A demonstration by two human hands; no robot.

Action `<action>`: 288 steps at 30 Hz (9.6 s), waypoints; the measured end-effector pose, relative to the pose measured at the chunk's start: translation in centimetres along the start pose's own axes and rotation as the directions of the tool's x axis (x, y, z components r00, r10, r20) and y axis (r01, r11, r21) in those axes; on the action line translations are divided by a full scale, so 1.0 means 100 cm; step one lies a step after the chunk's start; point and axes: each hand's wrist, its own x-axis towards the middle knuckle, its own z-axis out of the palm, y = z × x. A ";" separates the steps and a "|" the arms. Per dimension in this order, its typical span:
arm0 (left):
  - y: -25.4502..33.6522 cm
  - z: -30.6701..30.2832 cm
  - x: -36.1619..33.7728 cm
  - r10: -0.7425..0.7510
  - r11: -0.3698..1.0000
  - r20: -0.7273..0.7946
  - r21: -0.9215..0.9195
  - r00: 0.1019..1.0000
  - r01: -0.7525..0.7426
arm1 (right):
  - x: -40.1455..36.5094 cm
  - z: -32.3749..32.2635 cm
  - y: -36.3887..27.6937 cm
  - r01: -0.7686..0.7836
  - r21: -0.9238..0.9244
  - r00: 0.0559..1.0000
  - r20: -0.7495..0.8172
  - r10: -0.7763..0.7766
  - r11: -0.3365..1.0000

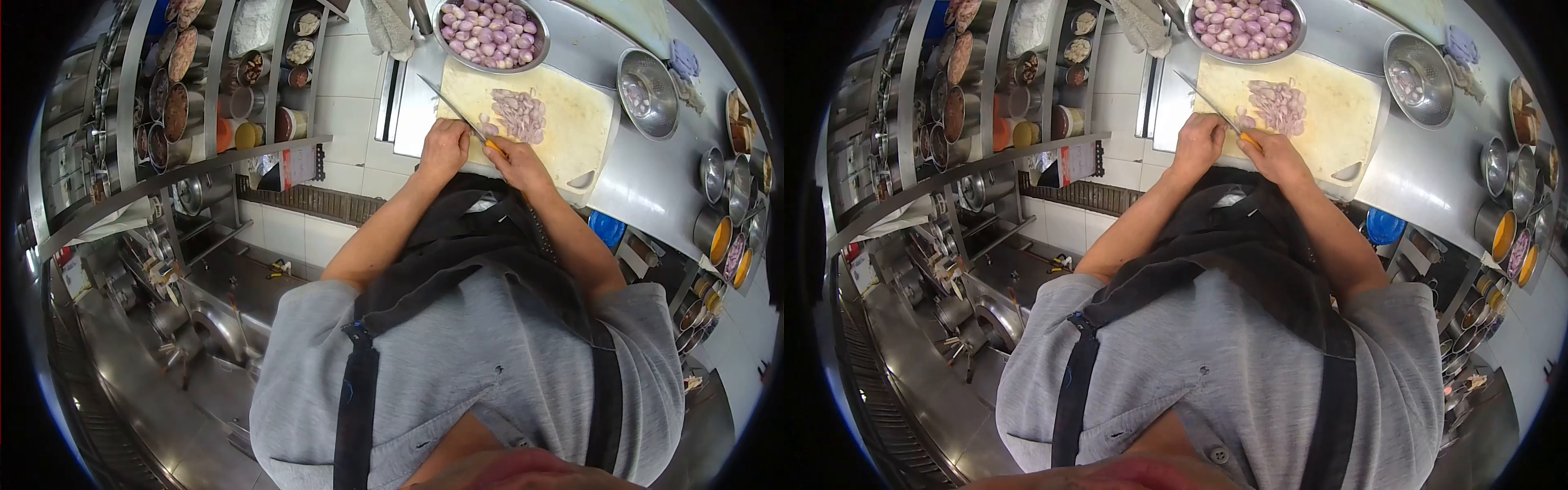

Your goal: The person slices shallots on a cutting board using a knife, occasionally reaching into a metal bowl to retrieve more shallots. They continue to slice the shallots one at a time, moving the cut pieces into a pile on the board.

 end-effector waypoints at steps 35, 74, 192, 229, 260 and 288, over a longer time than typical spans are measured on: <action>0.037 0.012 0.019 0.058 0.985 0.165 0.148 0.985 -0.083 | 0.005 -0.060 0.012 0.162 -0.309 0.985 -0.013 -0.175 0.937; 0.001 -0.011 0.025 -0.090 0.987 0.203 0.147 0.975 0.061 | -0.030 -0.026 0.014 -0.123 -0.104 0.991 -0.072 0.116 0.987; -0.008 0.005 0.029 0.037 0.997 0.173 0.055 0.984 -0.047 | -0.003 -0.011 0.005 -0.060 -0.121 0.995 -0.088 0.049 0.991; -0.003 0.007 0.027 0.032 0.999 0.092 0.022 0.995 -0.034 | -0.010 -0.011 0.004 -0.037 0.013 0.992 -0.116 0.038 0.999; -0.004 0.002 0.028 0.091 0.994 0.111 0.043 0.990 -0.097 | -0.007 -0.016 0.007 -0.103 0.010 0.991 -0.085 0.104 0.995; 0.011 0.013 0.070 0.067 0.996 0.326 -0.069 0.943 -0.047 | -0.034 0.008 0.015 0.145 -0.260 0.981 -0.092 -0.173 0.955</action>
